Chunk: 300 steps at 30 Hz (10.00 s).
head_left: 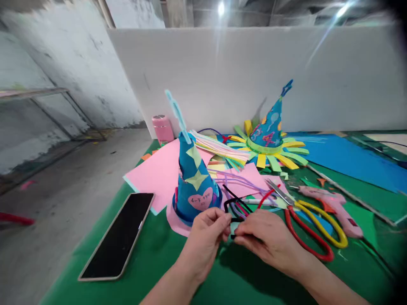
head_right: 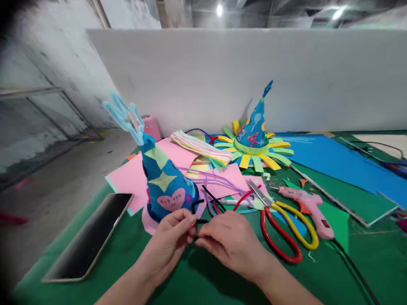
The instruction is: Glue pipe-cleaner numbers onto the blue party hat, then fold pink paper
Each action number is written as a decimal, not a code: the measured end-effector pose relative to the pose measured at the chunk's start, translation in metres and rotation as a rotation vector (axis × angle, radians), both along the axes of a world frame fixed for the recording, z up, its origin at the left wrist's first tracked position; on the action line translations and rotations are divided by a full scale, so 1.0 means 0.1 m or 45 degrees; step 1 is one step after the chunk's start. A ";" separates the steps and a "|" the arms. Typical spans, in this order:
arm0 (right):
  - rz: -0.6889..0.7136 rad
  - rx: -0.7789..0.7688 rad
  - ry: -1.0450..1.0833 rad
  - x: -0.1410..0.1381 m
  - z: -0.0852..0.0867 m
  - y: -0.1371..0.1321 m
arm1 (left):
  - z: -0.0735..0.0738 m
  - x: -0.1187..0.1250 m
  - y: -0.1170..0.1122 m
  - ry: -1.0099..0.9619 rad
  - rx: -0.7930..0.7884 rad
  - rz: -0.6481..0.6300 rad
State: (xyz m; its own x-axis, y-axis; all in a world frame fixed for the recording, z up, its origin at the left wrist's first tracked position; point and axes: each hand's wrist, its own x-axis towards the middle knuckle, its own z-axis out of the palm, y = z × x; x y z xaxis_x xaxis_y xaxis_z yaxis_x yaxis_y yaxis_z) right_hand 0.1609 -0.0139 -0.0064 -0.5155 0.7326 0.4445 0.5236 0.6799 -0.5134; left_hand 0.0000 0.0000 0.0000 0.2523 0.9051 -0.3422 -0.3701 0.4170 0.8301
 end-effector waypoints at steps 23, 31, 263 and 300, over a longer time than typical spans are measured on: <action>-0.344 -0.130 0.456 -0.18 -0.04 -0.09 | 0.01 0.05 -0.10 -0.246 0.032 0.021; -0.397 -0.380 0.795 -0.23 -0.13 -0.09 | 0.02 0.03 -0.07 -0.165 0.106 0.106; -0.337 -0.889 0.842 -0.12 -0.02 0.08 | -0.09 0.02 -0.07 0.397 0.205 -0.214; -0.271 -0.330 0.371 -0.11 0.03 0.04 | -0.14 0.01 -0.04 0.264 0.209 -0.104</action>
